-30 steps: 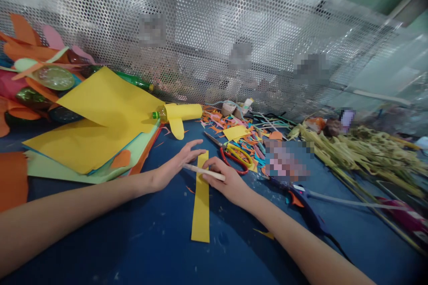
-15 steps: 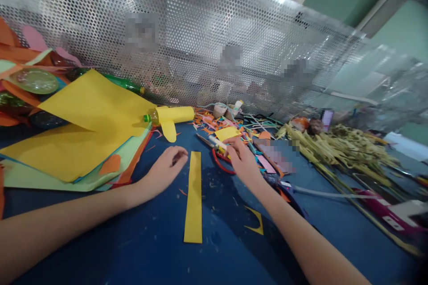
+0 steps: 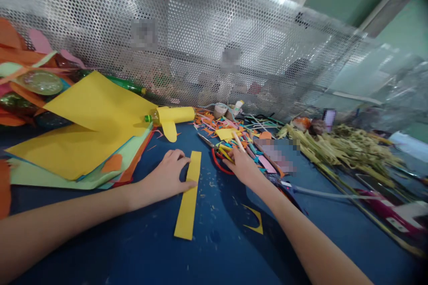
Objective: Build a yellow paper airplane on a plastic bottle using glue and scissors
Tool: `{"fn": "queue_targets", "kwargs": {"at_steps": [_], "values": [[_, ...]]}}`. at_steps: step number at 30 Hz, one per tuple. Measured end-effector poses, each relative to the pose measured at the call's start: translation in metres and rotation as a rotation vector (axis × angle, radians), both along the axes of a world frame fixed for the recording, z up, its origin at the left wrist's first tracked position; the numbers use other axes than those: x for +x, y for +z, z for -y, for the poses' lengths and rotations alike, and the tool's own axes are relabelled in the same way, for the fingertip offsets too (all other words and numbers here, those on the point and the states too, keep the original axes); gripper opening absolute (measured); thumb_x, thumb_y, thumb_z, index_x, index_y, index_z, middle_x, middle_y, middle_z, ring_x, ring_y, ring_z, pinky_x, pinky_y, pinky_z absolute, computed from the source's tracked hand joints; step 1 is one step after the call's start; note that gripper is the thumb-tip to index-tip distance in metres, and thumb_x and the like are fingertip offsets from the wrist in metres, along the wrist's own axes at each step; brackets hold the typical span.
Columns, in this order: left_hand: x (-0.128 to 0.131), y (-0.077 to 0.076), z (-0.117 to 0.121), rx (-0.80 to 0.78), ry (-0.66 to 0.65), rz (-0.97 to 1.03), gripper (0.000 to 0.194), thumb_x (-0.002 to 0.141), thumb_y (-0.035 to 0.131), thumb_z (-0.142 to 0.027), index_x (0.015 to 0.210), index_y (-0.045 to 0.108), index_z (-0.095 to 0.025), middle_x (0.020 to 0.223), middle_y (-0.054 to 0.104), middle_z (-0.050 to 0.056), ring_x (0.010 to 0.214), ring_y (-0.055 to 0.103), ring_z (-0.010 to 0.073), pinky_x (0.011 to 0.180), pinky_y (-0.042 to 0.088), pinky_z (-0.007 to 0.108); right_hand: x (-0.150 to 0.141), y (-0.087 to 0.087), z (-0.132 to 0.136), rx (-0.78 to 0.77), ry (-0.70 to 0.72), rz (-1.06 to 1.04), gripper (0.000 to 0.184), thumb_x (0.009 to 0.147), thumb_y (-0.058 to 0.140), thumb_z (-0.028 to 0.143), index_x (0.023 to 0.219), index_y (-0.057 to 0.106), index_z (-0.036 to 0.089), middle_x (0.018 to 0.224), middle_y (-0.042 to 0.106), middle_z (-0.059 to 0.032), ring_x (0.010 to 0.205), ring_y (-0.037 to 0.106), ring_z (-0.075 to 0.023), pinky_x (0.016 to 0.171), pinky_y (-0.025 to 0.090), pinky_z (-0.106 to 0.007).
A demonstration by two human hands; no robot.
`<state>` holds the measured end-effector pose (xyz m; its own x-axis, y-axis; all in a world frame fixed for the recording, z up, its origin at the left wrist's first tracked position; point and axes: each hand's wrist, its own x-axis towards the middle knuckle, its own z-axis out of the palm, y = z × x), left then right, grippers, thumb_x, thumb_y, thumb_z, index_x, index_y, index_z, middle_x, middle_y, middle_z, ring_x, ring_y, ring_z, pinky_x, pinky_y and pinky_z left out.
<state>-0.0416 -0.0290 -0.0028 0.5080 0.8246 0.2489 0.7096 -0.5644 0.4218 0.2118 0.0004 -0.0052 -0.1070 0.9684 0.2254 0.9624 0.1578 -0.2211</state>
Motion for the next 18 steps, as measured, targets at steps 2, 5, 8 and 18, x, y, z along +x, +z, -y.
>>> {"fn": "queue_targets", "kwargs": {"at_steps": [2,5,8,18], "values": [[-0.001,0.001,-0.002,-0.045,-0.032,0.03,0.048,0.07,0.058,-0.05,0.107,0.058,-0.019,0.109,0.047,0.008,0.105,0.04,0.0271,0.094,0.035,0.041,0.002,-0.003,-0.002,-0.012,0.001,-0.039,0.013,0.079,0.054,0.027,0.083,0.053,0.015,0.087,0.059,-0.0125,0.088,0.057,-0.0253,0.075,0.041,-0.035],[-0.002,0.004,-0.004,-0.099,-0.078,0.109,0.039,0.07,0.061,-0.039,0.106,0.058,-0.024,0.109,0.05,0.006,0.106,0.042,0.0265,0.094,0.034,0.041,0.003,-0.003,-0.005,-0.022,-0.004,-0.104,0.016,0.083,0.048,0.03,0.086,0.051,0.014,0.088,0.06,-0.013,0.086,0.057,-0.0236,0.074,0.042,-0.034],[-0.001,0.006,-0.006,-0.257,-0.119,0.267,0.042,0.072,0.059,-0.026,0.114,0.051,-0.028,0.097,0.058,0.003,0.094,0.052,0.023,0.085,0.04,0.039,-0.003,0.002,-0.005,-0.08,0.035,-0.346,0.02,0.087,0.039,0.032,0.094,0.048,0.015,0.084,0.061,-0.0086,0.077,0.058,-0.0182,0.067,0.044,-0.03],[-0.007,0.006,-0.032,-0.794,0.034,0.964,0.035,0.064,0.072,-0.029,0.095,0.062,-0.016,0.095,0.067,0.009,0.084,0.063,0.0198,0.076,0.046,0.031,-0.038,0.024,0.023,-0.218,0.365,-0.968,0.039,0.07,0.057,0.058,0.069,0.046,0.021,0.072,0.052,-0.0001,0.069,0.053,-0.0144,0.067,0.045,-0.029]]}}
